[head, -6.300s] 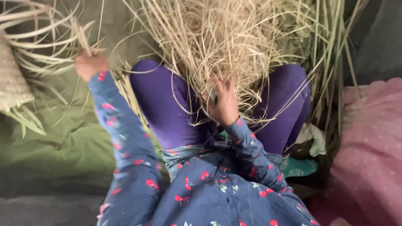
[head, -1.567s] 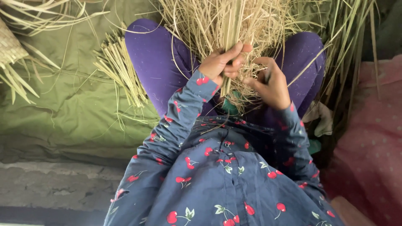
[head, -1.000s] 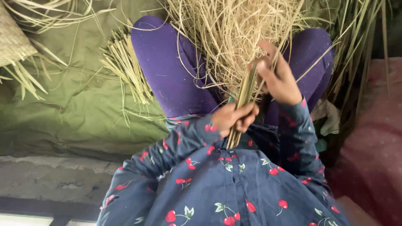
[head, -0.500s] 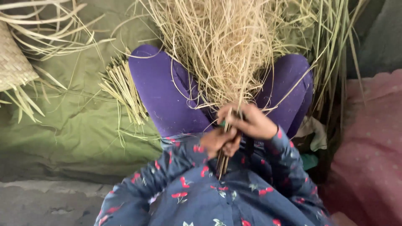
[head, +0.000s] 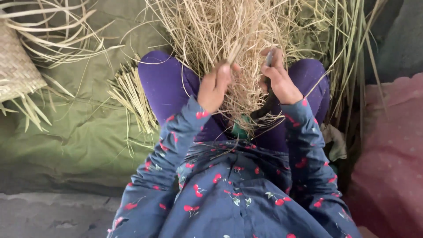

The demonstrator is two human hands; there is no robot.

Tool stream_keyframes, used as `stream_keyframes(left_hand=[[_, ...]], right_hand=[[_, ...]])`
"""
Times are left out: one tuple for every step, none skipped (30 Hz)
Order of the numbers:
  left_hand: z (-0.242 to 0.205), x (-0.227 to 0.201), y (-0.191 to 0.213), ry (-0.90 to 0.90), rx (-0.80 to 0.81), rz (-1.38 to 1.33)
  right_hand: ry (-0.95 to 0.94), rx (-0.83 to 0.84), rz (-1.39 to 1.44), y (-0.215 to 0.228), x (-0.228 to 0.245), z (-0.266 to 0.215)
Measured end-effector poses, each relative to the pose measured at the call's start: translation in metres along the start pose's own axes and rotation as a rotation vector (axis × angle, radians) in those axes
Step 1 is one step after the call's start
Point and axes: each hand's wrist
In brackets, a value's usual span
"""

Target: A person sits on the floor and uses a small blade to strip and clean long natural fibers from palm leaves to prepare them for weaving.

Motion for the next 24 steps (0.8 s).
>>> stream_keyframes(left_hand=[[0.006, 0.003, 0.002, -0.005, -0.002, 0.001], [0.012, 0.005, 0.004, -0.046, -0.036, 0.084], [0.016, 0.008, 0.006, -0.082, -0.067, 0.168], [0.017, 0.006, 0.011, -0.081, -0.066, 0.17], [0.018, 0.004, 0.014, -0.164, -0.104, 0.344], [0.019, 0.001, 0.017, -0.247, -0.142, 0.518], [0.021, 0.003, 0.02, -0.251, -0.142, 0.515], [0.022, 0.005, 0.022, -0.409, -0.166, 0.708], [0.022, 0.008, 0.026, -0.562, -0.191, 0.904], [0.026, 0.016, 0.026, -0.56, -0.191, 0.904], [0.029, 0.024, 0.027, -0.67, -0.238, 0.981], [0.031, 0.032, 0.028, -0.781, -0.285, 1.057], [0.033, 0.03, 0.031, -0.783, -0.283, 1.055], [0.034, 0.028, 0.034, -0.824, -0.291, 1.076], [0.037, 0.025, 0.036, -0.864, -0.301, 1.096], [0.041, 0.025, 0.039, -0.866, -0.301, 1.093], [0.043, 0.026, 0.042, -0.871, -0.268, 1.083], [0.045, 0.026, 0.046, -0.877, -0.235, 1.073], [0.045, 0.026, 0.046, -0.878, -0.236, 1.073], [0.045, 0.026, 0.046, -0.878, -0.25, 1.039], [0.045, 0.026, 0.047, -0.876, -0.264, 1.006], [0.045, 0.032, 0.045, -0.877, -0.265, 1.007], [0.042, 0.038, 0.043, -0.926, -0.28, 1.091], [0.039, 0.045, 0.041, -0.976, -0.294, 1.174]], right_hand=[[0.005, 0.001, 0.0, 0.003, -0.006, 0.003], [-0.065, 0.048, 0.036, 0.006, -0.012, 0.006], [-0.141, 0.093, 0.073, 0.009, -0.019, 0.007], [-0.142, 0.093, 0.075, 0.009, -0.027, 0.008], [-0.147, 0.05, 0.129, 0.01, -0.035, 0.009], [-0.152, 0.008, 0.183, 0.011, -0.042, 0.009], [-0.148, 0.005, 0.181, 0.008, -0.039, 0.006], [-0.189, -0.029, 0.148, 0.005, -0.037, 0.004], [-0.234, -0.06, 0.116, 0.0, -0.035, 0.0], [-0.236, -0.058, 0.115, 0.001, -0.041, 0.002], [-0.168, 0.048, -0.158, -0.001, -0.048, 0.001], [-0.096, 0.156, -0.429, -0.002, -0.055, 0.001], [-0.096, 0.154, -0.429, -0.004, -0.057, -0.001], [0.022, 0.159, -0.594, -0.007, -0.059, -0.003], [0.142, 0.165, -0.76, -0.008, -0.061, -0.005], [0.142, 0.162, -0.762, -0.004, -0.073, -0.004], [0.185, 0.01, -0.804, -0.001, -0.086, -0.005], [0.229, -0.143, -0.842, 0.002, -0.1, -0.006], [0.231, -0.144, -0.843, 0.0, -0.097, -0.013], [0.207, -0.244, -0.838, -0.002, -0.095, -0.019], [0.183, -0.342, -0.831, -0.005, -0.093, -0.025], [0.185, -0.342, -0.831, -0.007, -0.085, -0.024], [0.187, -0.375, -0.861, -0.009, -0.077, -0.027], [0.189, -0.408, -0.892, -0.012, -0.07, -0.029]])
Point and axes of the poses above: each hand's wrist, its own z-axis towards the middle knuckle, its own y-axis out of the back of the hand, x = y × z, and after that the axes turned 11 degrees about -x, right-handed
